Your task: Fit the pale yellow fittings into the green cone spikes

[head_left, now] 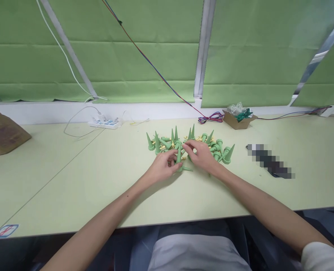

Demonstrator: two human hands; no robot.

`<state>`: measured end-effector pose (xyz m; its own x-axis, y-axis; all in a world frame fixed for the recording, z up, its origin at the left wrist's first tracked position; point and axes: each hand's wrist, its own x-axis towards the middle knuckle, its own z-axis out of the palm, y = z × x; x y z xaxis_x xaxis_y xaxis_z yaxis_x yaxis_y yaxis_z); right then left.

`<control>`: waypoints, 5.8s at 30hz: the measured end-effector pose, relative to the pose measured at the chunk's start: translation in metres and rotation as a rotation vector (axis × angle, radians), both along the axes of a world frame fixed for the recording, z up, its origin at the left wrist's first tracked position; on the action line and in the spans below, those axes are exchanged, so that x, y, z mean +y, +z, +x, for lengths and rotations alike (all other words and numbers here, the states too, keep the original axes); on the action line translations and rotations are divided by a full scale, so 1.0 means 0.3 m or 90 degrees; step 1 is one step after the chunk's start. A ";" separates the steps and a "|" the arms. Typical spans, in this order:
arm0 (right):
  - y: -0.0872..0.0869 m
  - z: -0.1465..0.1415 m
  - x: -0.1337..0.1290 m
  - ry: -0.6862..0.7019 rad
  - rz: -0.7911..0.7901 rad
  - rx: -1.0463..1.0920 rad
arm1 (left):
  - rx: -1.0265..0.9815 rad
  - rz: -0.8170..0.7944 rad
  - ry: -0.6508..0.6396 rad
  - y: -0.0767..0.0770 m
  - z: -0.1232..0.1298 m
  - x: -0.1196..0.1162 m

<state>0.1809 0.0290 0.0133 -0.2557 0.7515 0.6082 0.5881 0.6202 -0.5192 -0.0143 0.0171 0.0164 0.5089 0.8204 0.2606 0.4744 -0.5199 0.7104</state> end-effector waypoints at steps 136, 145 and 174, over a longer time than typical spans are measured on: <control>-0.060 0.016 -0.062 0.080 0.107 -0.011 | -0.260 -0.204 0.049 0.018 0.017 0.002; -0.047 0.010 -0.084 0.082 0.022 0.001 | -0.231 -0.221 0.035 0.035 0.015 -0.013; -0.042 0.007 -0.082 0.095 -0.015 -0.013 | -0.201 -0.168 0.043 0.032 0.021 -0.022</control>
<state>0.1831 0.0044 0.0006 -0.3777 0.7187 0.5839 0.5012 0.6889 -0.5237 -0.0079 0.0104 0.0259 0.3801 0.9089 0.1715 0.2392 -0.2757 0.9310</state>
